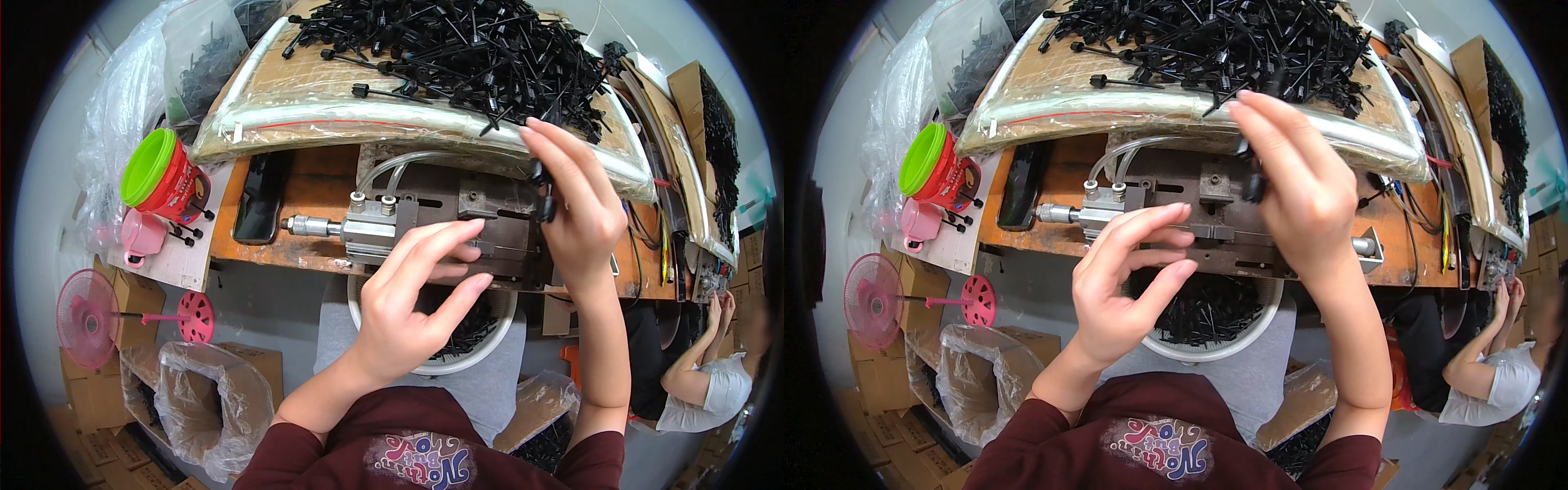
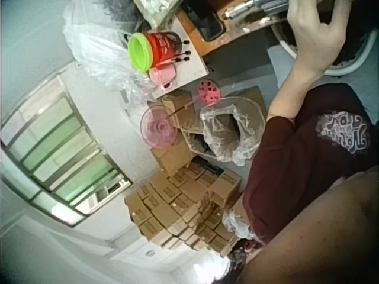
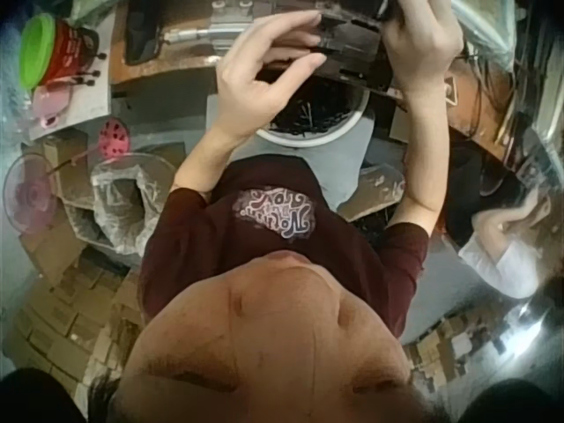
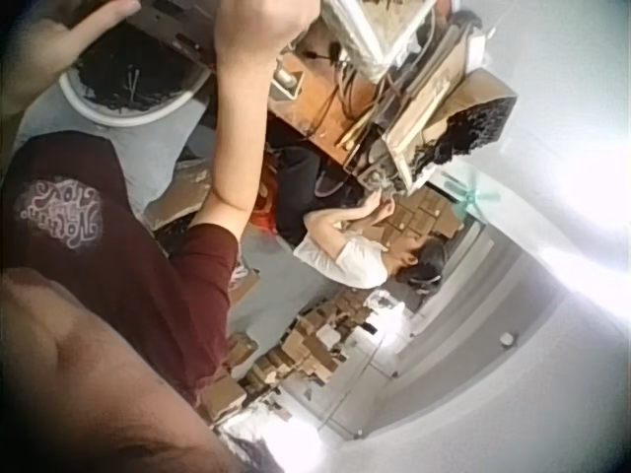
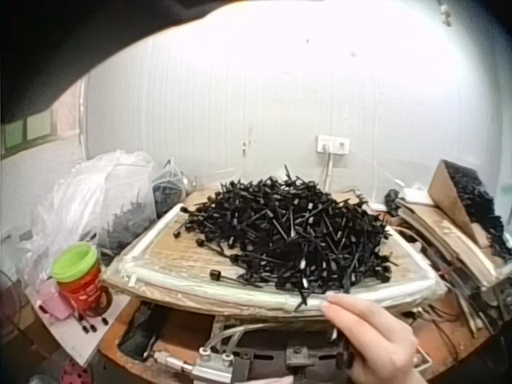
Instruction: The person is assembling small black plastic components using a pneumatic assembly machine.
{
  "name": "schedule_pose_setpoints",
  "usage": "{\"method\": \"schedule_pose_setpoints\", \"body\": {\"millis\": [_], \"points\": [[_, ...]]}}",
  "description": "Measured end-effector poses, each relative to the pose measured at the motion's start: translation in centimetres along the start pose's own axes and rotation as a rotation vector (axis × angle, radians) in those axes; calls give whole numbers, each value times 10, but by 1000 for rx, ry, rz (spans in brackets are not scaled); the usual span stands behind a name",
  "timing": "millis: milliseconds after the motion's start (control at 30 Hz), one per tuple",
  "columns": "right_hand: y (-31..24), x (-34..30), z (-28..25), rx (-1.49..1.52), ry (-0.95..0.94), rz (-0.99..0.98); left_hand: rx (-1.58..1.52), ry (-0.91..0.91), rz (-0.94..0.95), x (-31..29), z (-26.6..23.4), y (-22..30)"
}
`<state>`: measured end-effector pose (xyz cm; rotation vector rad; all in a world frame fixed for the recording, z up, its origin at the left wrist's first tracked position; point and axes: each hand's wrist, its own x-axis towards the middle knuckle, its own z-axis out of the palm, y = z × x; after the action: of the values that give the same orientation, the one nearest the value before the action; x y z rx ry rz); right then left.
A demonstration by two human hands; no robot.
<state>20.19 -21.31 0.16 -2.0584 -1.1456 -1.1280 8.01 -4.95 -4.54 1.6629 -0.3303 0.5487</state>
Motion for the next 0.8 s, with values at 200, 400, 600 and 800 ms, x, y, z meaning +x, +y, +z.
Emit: {"method": "schedule_pose_setpoints", "body": {"millis": [200,400,600,800], "points": [[13,-24,-16,75,28,243,-40,-39,-27,3,12,-3],[-47,-71,-10,211,-148,39,-34,-76,-8,-4,12,-8],[-55,-89,-16,128,-225,118,203,-109,31,-24,5,-11],[-61,-106,-23,161,-30,418,285,-150,-51,-37,11,-28]]}}
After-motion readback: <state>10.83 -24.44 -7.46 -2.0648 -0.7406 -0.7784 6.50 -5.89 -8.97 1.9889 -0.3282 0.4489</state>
